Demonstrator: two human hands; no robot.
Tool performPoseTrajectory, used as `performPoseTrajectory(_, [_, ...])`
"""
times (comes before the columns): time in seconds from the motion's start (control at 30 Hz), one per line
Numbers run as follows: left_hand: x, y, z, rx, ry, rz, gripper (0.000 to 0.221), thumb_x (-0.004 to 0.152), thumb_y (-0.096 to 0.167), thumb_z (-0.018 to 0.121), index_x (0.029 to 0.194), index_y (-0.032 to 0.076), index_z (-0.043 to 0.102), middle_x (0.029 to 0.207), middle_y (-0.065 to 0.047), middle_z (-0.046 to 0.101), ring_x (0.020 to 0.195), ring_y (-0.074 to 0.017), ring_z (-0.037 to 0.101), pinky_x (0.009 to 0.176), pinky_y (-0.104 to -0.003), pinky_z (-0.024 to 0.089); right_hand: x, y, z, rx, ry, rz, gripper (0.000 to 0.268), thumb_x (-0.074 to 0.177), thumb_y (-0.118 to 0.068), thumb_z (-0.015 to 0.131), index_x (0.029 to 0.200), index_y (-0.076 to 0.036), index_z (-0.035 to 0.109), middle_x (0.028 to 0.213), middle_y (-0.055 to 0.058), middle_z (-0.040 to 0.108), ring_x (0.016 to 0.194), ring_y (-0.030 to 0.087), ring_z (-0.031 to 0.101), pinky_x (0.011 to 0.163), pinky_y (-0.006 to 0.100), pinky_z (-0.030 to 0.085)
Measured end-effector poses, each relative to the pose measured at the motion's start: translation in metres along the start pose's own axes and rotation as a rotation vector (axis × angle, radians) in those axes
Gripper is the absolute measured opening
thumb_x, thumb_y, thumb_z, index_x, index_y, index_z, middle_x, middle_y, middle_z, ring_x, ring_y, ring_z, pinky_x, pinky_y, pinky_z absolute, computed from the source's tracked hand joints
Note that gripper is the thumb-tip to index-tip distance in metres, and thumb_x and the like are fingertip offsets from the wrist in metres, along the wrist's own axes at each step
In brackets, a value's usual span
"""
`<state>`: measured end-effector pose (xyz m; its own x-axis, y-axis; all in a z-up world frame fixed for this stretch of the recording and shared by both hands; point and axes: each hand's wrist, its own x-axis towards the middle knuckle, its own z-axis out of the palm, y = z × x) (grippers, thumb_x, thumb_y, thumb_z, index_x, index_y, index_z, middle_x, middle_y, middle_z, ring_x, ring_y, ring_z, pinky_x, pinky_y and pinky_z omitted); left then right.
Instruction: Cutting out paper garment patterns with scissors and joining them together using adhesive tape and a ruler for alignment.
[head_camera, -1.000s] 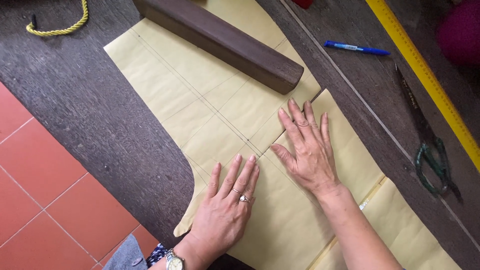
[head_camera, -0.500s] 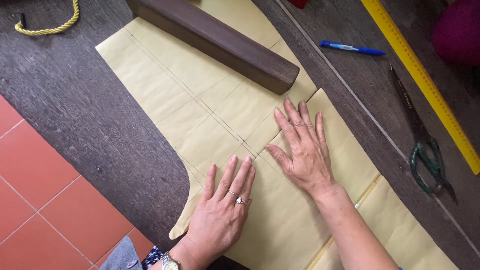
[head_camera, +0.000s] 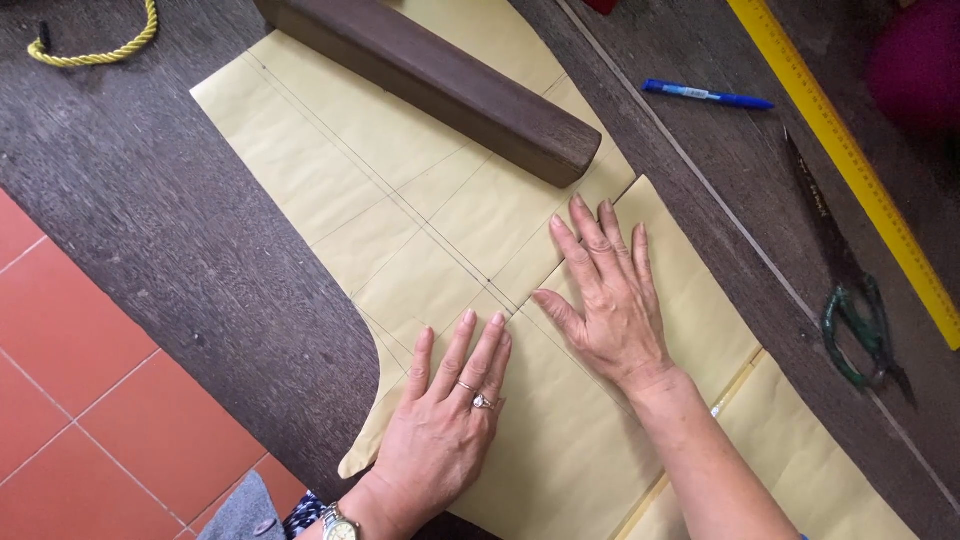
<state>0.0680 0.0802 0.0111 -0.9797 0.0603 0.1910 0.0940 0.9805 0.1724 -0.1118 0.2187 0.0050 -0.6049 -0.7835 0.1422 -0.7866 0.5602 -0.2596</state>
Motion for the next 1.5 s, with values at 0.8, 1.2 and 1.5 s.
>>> performPoseTrajectory(0.8, [0.000, 0.000, 0.003, 0.015, 0.017, 0.002, 0.057, 0.095, 0.026, 0.040, 0.146, 0.003, 0.034, 0.156, -0.011, 0.028, 0.144, -0.0320, 0.026, 0.115, -0.055, 0.019, 0.002, -0.001, -0.001, -0.010, 0.011, 0.008, 0.068, 0.094, -0.054, 0.044, 0.150, -0.016, 0.032, 0.158, 0.007, 0.028, 0.148, 0.034, 0.024, 0.117, 0.060, 0.018])
performPoseTrajectory(1.2, [0.000, 0.005, 0.012, 0.058, 0.037, -0.006, 0.061, 0.092, 0.029, 0.039, 0.145, 0.000, 0.033, 0.155, -0.013, 0.028, 0.143, -0.0342, 0.025, 0.114, -0.057, 0.019, 0.003, -0.003, -0.003, -0.007, 0.036, -0.004, 0.068, 0.094, -0.053, 0.043, 0.149, -0.016, 0.031, 0.158, 0.008, 0.028, 0.146, 0.034, 0.025, 0.116, 0.058, 0.018])
performPoseTrajectory(1.5, [0.023, -0.008, 0.144, 0.169, 0.653, -0.147, 0.026, 0.094, 0.014, 0.044, 0.109, 0.022, 0.063, 0.124, 0.005, 0.062, 0.111, -0.0206, 0.061, 0.088, -0.056, 0.047, 0.042, 0.035, -0.047, 0.367, 0.333, 0.253, 0.053, 0.096, -0.039, 0.041, 0.135, -0.005, 0.050, 0.143, 0.013, 0.049, 0.135, 0.026, 0.044, 0.113, 0.040, 0.032])
